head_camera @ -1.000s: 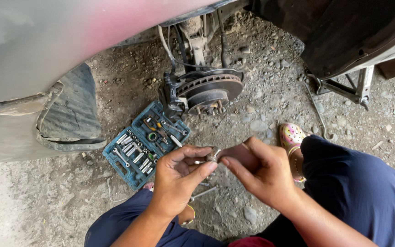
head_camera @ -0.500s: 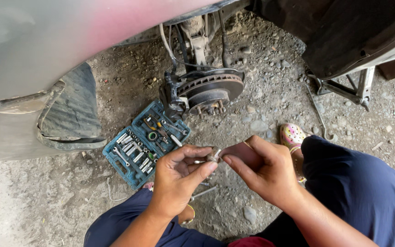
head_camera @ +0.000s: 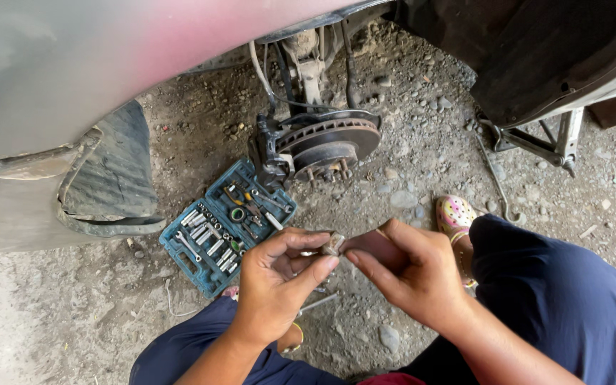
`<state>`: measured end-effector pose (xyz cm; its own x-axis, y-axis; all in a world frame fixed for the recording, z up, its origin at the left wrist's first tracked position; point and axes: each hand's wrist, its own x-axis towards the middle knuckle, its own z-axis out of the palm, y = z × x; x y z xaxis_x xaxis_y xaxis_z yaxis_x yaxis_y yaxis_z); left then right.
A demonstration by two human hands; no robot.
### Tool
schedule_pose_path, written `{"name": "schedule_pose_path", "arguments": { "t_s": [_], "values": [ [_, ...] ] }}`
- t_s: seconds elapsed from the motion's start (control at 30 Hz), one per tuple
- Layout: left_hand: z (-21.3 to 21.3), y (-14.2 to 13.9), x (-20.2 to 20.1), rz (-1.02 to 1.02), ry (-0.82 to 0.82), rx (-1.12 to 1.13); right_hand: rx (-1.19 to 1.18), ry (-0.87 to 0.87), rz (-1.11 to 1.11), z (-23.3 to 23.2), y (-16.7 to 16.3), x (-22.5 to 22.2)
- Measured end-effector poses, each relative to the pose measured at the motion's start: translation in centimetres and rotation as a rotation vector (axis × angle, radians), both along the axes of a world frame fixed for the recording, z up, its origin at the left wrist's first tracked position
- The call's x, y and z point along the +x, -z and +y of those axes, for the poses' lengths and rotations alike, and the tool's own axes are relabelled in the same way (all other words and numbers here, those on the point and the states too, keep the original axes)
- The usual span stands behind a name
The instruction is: The person sits on the ground beside a car with a wheel removed and repeatedly sands a small metal automotive component with a sheet of sandpaper, rotating the part to work different surfaces, with a socket set open on the ground nearby.
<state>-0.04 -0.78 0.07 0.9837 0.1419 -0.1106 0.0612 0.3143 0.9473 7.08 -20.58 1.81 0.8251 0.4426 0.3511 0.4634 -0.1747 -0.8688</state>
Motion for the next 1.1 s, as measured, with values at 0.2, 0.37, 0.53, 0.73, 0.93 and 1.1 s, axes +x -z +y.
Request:
{"name": "schedule_pose_path", "arguments": {
  "t_s": [0.2, 0.37, 0.53, 0.73, 0.93, 1.1],
  "values": [
    [0.04, -0.06, 0.0, -0.067, -0.003, 0.11, 0.009, -0.014, 0.038, 0.02, -0.12, 0.08],
    [0.02, -0.15, -0.08, -0.069, -0.004, 0.128, -0.005, 0.002, 0.037, 0.01, -0.15, 0.0],
    [0.04, -0.33, -0.04, -0.069, -0.006, 0.132, -0.077, 0.042, 0.042, 0.03, -0.05, -0.01],
    [0.05, -0.45, -0.05, -0.073, -0.001, 0.132, -0.037, 0.03, 0.024, 0.07, -0.04, -0.08],
    [0.02, -0.18, 0.08, -0.086, -0.005, 0.121, -0.029, 0.036, 0.021, 0.07, 0.06, 0.01],
    [0.01, -0.05, 0.05, -0.075, -0.004, 0.109, -0.007, 0.039, -0.002, 0.06, 0.16, -0.05]
  ]
}}
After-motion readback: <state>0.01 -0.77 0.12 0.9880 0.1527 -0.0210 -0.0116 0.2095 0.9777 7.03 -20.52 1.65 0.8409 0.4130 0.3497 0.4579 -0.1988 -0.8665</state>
